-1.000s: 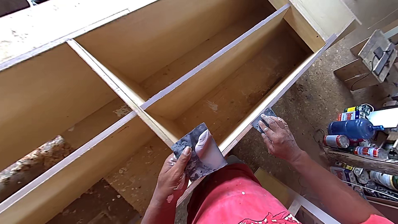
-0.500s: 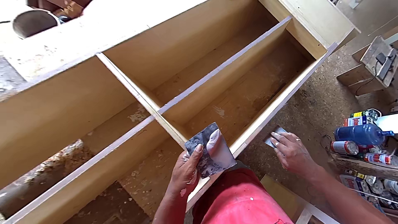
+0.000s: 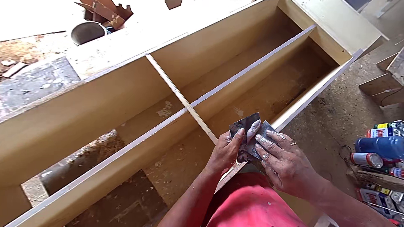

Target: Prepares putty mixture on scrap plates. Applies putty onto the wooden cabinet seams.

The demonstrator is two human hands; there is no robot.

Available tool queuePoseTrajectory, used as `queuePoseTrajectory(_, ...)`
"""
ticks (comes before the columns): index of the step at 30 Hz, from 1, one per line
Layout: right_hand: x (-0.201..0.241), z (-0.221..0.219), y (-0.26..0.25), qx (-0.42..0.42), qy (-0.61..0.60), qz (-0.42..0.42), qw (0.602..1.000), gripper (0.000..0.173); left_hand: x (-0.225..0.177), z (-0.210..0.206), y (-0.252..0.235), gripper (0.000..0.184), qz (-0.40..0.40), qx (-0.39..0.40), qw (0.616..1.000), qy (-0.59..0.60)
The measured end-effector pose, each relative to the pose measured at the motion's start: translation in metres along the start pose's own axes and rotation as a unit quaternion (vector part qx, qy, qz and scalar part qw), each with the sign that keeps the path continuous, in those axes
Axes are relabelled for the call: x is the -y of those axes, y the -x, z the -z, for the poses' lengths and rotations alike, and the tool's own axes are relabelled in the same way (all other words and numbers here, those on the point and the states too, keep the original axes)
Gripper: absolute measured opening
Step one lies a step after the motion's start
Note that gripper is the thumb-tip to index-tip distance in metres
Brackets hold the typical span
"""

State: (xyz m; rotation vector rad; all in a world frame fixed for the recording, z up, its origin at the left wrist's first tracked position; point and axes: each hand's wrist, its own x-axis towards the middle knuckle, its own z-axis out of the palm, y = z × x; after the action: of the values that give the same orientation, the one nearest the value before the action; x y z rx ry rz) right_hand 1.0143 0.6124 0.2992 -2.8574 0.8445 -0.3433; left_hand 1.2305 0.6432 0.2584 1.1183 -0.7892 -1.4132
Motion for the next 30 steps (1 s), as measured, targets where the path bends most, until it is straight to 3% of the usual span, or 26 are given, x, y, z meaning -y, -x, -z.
queuePoseTrajectory(2, -0.006, 0.002, 0.018, 0.021, -0.043, -0.023, 0.999, 0.037, 0.002, 0.006, 0.002, 0.029, 0.004, -0.034, 0.999, -0.013)
queuePoseTrajectory(4, -0.024, 0.002, 0.041, 0.034, -0.190, -0.099, 0.976, 0.037, -0.002, 0.019, 0.006, 0.026, 0.014, -0.081, 0.997, 0.010)
queuePoseTrajectory(5, -0.037, 0.003, 0.052, 0.024, -0.311, -0.146, 0.939, 0.039, -0.008, 0.027, 0.009, 0.027, 0.010, -0.095, 0.995, 0.021)
queuePoseTrajectory(6, -0.049, 0.004, 0.061, 0.009, -0.441, -0.190, 0.877, 0.042, -0.013, 0.033, 0.011, 0.026, 0.002, -0.108, 0.994, 0.029)
queuePoseTrajectory(8, -0.063, 0.003, 0.076, -0.047, -0.651, -0.259, 0.712, 0.046, -0.016, 0.040, 0.019, 0.025, -0.017, -0.114, 0.993, 0.035)
queuePoseTrajectory(9, -0.066, 0.003, 0.080, -0.072, -0.700, -0.277, 0.655, 0.045, -0.014, 0.042, 0.023, 0.025, -0.022, -0.113, 0.993, 0.030)
queuePoseTrajectory(10, -0.070, 0.000, 0.083, -0.089, -0.717, -0.276, 0.634, 0.045, -0.011, 0.043, 0.027, 0.025, -0.023, -0.106, 0.994, 0.027)
queuePoseTrajectory(11, -0.074, -0.004, 0.086, -0.099, -0.701, -0.264, 0.655, 0.048, -0.006, 0.044, 0.032, 0.025, -0.022, -0.102, 0.994, 0.026)
queuePoseTrajectory(12, -0.078, -0.009, 0.087, -0.103, -0.644, -0.250, 0.715, 0.050, -0.001, 0.044, 0.038, 0.025, -0.018, -0.099, 0.995, 0.027)
queuePoseTrajectory(14, -0.087, -0.021, 0.086, -0.082, -0.413, -0.209, 0.882, 0.050, 0.013, 0.044, 0.047, 0.025, -0.013, -0.107, 0.994, 0.036)
queuePoseTrajectory(15, -0.092, -0.027, 0.084, -0.071, -0.277, -0.183, 0.941, 0.047, 0.019, 0.043, 0.051, 0.026, -0.010, -0.116, 0.992, 0.039)
queuePoseTrajectory(16, -0.097, -0.035, 0.083, -0.061, -0.157, -0.157, 0.973, 0.046, 0.024, 0.040, 0.056, 0.025, -0.005, -0.128, 0.991, 0.045)
queuePoseTrajectory(18, -0.102, -0.045, 0.080, -0.040, -0.028, -0.126, 0.991, 0.044, 0.031, 0.032, 0.062, 0.025, 0.003, -0.151, 0.987, 0.052)
queuePoseTrajectory(20, -0.106, -0.051, 0.074, -0.039, 0.011, -0.108, 0.993, 0.044, 0.037, 0.026, 0.065, 0.025, 0.003, -0.151, 0.987, 0.056)
queuePoseTrajectory(26, -0.113, -0.066, 0.065, -0.002, 0.036, -0.100, 0.994, 0.042, 0.046, 0.013, 0.062, 0.026, 0.017, -0.131, 0.987, 0.089)
queuePoseTrajectory(30, -0.113, -0.051, 0.078, 0.018, 0.025, -0.108, 0.994, 0.041, 0.045, 0.008, 0.062, 0.025, 0.019, -0.144, 0.985, 0.089)
